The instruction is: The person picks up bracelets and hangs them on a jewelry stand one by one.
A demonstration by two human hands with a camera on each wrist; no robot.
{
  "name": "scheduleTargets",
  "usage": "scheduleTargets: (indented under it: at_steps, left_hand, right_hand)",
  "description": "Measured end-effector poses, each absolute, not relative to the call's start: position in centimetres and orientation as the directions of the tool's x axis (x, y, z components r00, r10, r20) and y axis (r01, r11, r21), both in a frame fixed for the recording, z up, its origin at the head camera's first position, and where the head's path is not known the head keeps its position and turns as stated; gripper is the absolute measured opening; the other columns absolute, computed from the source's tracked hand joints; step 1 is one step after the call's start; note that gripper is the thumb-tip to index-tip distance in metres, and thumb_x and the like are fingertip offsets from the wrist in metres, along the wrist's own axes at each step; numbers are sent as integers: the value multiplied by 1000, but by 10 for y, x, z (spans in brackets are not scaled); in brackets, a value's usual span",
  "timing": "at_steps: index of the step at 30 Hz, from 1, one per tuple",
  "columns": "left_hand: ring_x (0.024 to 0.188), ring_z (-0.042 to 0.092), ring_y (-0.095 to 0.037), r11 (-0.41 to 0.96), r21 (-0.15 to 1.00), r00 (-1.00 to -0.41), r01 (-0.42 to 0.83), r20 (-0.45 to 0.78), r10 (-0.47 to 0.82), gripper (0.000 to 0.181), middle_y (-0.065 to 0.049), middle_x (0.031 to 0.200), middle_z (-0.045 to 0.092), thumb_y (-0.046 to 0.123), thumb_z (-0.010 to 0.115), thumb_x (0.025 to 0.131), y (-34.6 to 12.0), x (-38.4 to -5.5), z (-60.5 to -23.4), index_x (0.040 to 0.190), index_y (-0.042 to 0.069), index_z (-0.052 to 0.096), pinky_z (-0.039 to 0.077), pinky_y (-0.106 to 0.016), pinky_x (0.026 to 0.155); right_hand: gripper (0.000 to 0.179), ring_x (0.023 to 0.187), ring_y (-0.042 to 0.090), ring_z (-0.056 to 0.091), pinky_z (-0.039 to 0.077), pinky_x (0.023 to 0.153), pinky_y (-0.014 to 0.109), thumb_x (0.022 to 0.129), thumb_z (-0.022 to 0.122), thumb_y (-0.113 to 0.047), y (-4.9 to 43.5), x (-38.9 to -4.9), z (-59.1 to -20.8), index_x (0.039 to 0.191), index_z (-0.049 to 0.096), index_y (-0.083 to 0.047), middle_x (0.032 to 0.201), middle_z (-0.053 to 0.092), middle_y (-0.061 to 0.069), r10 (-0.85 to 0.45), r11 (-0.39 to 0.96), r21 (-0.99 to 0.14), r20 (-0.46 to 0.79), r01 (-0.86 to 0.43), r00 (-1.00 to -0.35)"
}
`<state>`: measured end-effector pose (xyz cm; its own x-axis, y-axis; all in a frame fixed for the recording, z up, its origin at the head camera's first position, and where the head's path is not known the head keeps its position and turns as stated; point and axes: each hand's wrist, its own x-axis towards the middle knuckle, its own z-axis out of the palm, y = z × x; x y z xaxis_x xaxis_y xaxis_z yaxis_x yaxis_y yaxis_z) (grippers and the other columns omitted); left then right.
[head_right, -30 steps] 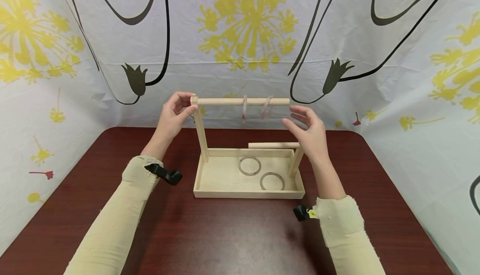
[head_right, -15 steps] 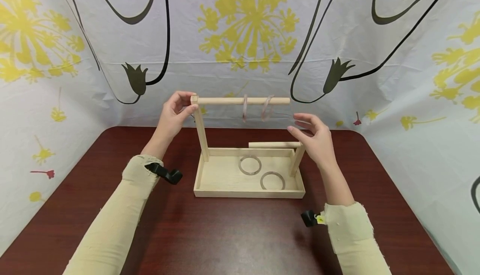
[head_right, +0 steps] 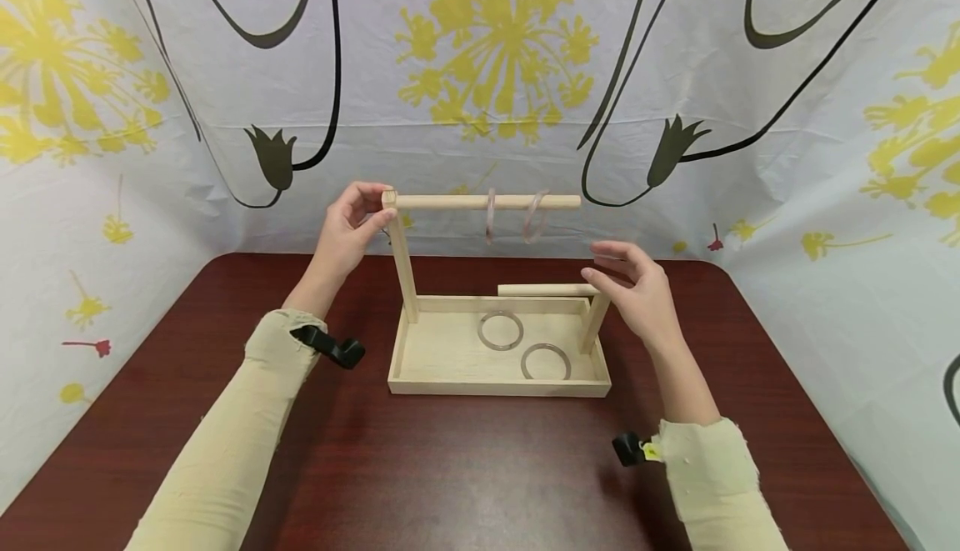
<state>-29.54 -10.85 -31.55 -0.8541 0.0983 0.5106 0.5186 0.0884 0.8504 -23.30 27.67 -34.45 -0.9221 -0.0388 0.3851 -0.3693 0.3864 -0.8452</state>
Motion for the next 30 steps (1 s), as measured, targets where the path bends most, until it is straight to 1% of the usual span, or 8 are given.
scheduleTargets:
  at_steps: [2,4,11,18,20,24,27,30]
  left_hand:
    - [93,58,-9,82,851,-854,519,512,97,33,7,103,59,2,65,95,-108,-295,-315,126,-6,56,50,-18,59]
    - [93,58,-8,78,851,-853,520,513,96,33,7,103,59,2,65,95,-108,-295,-315,126,-6,56,50,-18,60]
    - [93,58,-7,81,850,-853,521,514,94,32,8,102,59,2,64,95,-108,-295,-315,125,-6,56,50,-18,59]
    - [95,59,-6,73,847,-849,527,521,91,33,7,104,59,0,65,94,-108,-296,-315,125,-7,56,53,-19,72]
    - [95,59,-7,76,846,-848,528,521,94,33,6,105,59,0,65,94,-108,-296,-315,125,-7,56,52,-19,71]
    - [95,59,-7,72,847,-849,527,520,96,33,6,105,59,0,64,95,-108,-295,-315,125,-8,56,53,-18,73]
    - [94,59,-6,71,848,-850,526,519,95,32,6,104,59,-1,64,95,-108,-295,-314,125,-8,56,53,-18,74]
    - [94,59,-5,69,849,-850,525,518,94,32,8,104,60,-1,64,95,-108,-296,-315,125,-7,56,53,-19,72]
  right_hand:
    - [41,109,-4,63,49,84,6,94,69,-12,278,-232,-346,132,58,-1,118,63,-21,-46,395,-840,388,-373,-921]
    - [41,108,-3,63,49,84,6,94,69,-10,279,-232,-348,131,58,1,117,64,-22,-54,389,-839,390,-379,-919]
    - [38,104,-6,64,49,81,6,93,69,-7,284,-230,-355,129,59,2,112,65,-25,-63,375,-846,386,-380,-921]
    - [40,101,-5,63,49,80,8,94,69,-10,290,-227,-362,131,59,2,112,65,-25,-70,398,-844,363,-360,-929]
    - [40,100,-5,63,50,80,9,94,69,-12,292,-226,-364,131,59,1,113,64,-24,-79,410,-840,356,-356,-931]
    - [40,100,-5,62,49,79,9,95,69,-14,294,-223,-368,132,59,-1,118,64,-20,-94,429,-832,345,-351,-934]
    - [40,100,-4,62,49,79,10,94,69,-13,295,-222,-372,132,59,-1,118,64,-19,-101,435,-828,345,-353,-933]
    - [40,99,-5,62,49,79,9,94,69,-11,296,-222,-375,131,58,0,114,64,-22,-103,437,-826,346,-355,-933]
